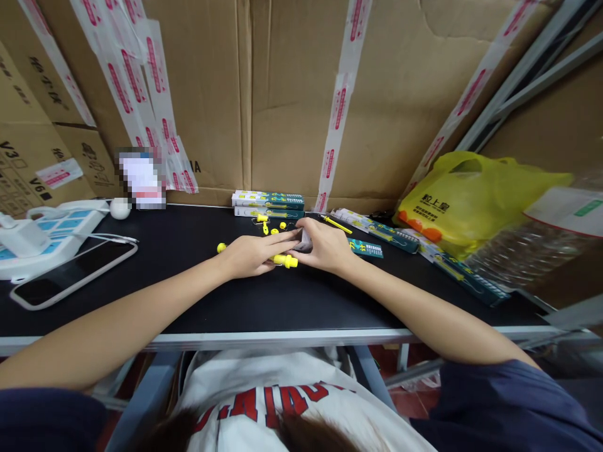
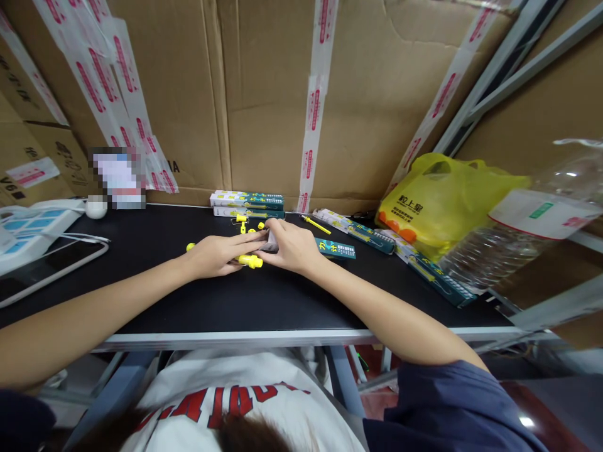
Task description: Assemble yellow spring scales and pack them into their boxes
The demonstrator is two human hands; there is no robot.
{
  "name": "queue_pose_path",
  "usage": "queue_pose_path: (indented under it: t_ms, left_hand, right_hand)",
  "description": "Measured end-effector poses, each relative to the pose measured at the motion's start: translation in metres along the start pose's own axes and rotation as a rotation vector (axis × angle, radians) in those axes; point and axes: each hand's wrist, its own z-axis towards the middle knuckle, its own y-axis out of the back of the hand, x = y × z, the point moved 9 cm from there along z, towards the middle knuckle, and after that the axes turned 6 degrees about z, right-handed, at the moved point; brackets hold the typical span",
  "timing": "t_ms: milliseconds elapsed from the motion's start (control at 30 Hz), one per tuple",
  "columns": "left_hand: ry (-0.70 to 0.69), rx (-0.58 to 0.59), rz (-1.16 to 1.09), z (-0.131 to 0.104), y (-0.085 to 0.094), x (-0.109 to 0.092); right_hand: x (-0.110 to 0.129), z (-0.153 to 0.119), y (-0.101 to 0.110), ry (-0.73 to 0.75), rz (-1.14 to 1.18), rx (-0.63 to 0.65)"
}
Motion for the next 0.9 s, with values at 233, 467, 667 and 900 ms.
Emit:
queue_pose_path:
  t_ms: [233,467,667,900]
  left_hand:
    - [0.033,0.005,-0.099,0.002,-0.003,0.006]
    - [0.200,-0.081,-0.178,0.002,-0.003,0.033]
    - [0.183,0.043,-0.038,0.001,-0.010,0.025]
    - [0.257,0.060,-0.033,0.002,-0.004,0.020]
  right_hand:
    - [0.003,-0.001,-0.009,0.038,-0.008,0.072]
    - [0.006,-0.002,-0.014,0.117,0.060,0.078]
    - [0.018,-0.004,-0.019,0.183,0.010,0.121]
    - [0.036,-0.007,-0.023,0.292,-0.093,0.183]
